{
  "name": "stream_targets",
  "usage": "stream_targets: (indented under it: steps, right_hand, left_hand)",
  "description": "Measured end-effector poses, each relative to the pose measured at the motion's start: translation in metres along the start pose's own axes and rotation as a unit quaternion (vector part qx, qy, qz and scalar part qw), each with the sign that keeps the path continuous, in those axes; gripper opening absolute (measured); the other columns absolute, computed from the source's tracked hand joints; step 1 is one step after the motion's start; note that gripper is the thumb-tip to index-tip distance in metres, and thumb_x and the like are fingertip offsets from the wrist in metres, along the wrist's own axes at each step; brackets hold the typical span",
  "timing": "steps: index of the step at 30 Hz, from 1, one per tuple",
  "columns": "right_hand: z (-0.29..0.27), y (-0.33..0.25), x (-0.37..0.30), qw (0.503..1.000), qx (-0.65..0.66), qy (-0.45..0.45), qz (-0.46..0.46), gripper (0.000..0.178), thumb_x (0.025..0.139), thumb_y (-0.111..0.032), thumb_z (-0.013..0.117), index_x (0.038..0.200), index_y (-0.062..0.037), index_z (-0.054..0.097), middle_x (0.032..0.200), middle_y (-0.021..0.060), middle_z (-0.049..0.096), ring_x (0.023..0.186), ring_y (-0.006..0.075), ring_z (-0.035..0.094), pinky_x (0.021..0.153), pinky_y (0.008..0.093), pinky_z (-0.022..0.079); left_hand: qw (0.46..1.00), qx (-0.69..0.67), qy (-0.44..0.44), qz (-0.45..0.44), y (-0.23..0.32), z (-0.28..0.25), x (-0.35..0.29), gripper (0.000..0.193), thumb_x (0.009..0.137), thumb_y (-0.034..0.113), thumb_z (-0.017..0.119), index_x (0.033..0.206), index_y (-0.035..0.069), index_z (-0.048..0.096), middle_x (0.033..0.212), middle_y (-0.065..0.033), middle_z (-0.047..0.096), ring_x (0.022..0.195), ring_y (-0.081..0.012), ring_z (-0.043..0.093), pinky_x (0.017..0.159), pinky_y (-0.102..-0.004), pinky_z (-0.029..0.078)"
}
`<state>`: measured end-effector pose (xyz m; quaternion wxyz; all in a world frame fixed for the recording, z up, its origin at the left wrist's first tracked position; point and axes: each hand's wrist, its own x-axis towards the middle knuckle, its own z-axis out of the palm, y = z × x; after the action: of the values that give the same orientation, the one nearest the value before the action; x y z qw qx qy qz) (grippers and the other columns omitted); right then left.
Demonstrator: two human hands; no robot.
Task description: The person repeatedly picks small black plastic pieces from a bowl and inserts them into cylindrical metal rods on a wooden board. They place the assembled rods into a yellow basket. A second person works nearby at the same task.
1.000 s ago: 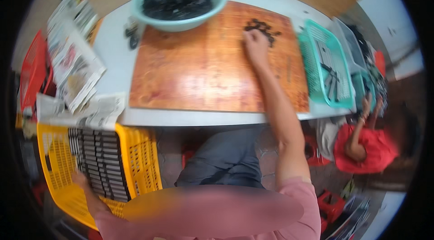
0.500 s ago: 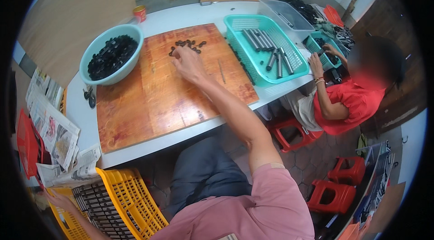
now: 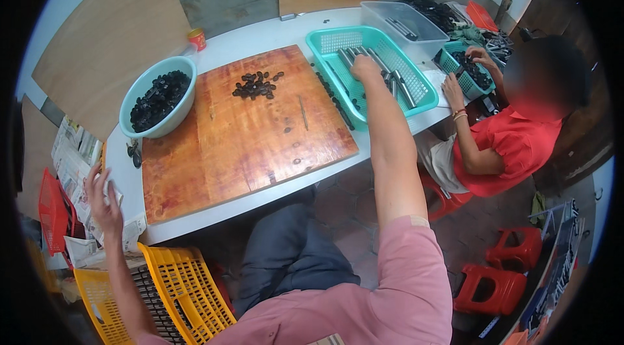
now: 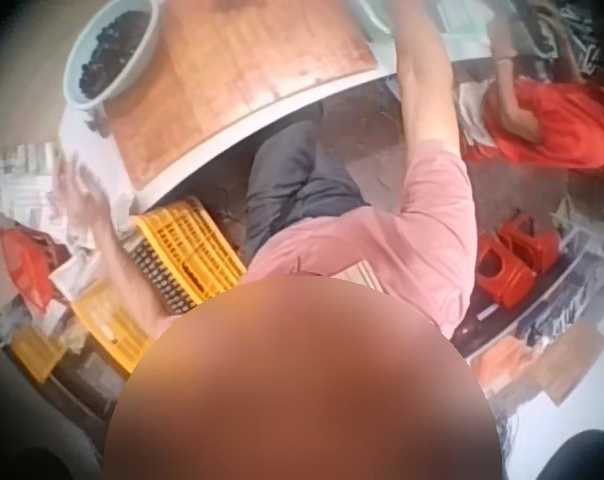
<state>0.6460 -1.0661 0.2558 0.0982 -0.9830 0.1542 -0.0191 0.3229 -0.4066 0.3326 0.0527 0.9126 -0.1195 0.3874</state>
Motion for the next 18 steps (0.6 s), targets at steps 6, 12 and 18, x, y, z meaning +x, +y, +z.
stream_targets:
  steps: [6, 12, 18]
  right_hand:
    - [0.012, 0.001, 0.014, 0.998, -0.023, -0.054, 0.017, 0.044, 0.093, -0.019, 0.054, 0.132, -0.0028, 0.065, 0.141, 0.0228, 0.06, 0.128, 0.0367, 0.06, 0.107, 0.0464, 0.049]
    - [-0.017, -0.003, -0.001, 0.989, 0.077, -0.126, 0.027, 0.039, 0.077, -0.024, 0.073, 0.101, 0.0066, 0.074, 0.101, 0.0241, 0.074, 0.093, 0.0354, 0.074, 0.081, 0.0418, 0.057]
    - [-0.073, -0.027, -0.031, 0.969, 0.237, 0.06, -0.044, 0.042, 0.077, -0.031, 0.076, 0.095, 0.0059, 0.071, 0.085, 0.0205, 0.073, 0.077, 0.0304, 0.071, 0.072, 0.0408, 0.055]
  left_hand:
    - [0.975, -0.219, -0.024, 0.016, 0.085, 0.083, 0.074, 0.022, 0.091, -0.007, 0.063, 0.11, 0.002, 0.071, 0.127, -0.0136, 0.062, 0.113, -0.0286, 0.064, 0.093, -0.0347, 0.053]
    - [0.895, -0.412, -0.116, -0.126, 0.129, 0.182, 0.076, 0.019, 0.098, 0.008, 0.06, 0.111, 0.002, 0.073, 0.116, -0.0111, 0.068, 0.102, -0.0209, 0.067, 0.083, -0.0323, 0.054]
    - [0.661, -0.621, -0.239, -0.347, 0.179, 0.214, 0.066, 0.034, 0.103, 0.02, 0.059, 0.13, 0.0, 0.065, 0.119, -0.0098, 0.068, 0.097, -0.0172, 0.067, 0.084, -0.0302, 0.055]
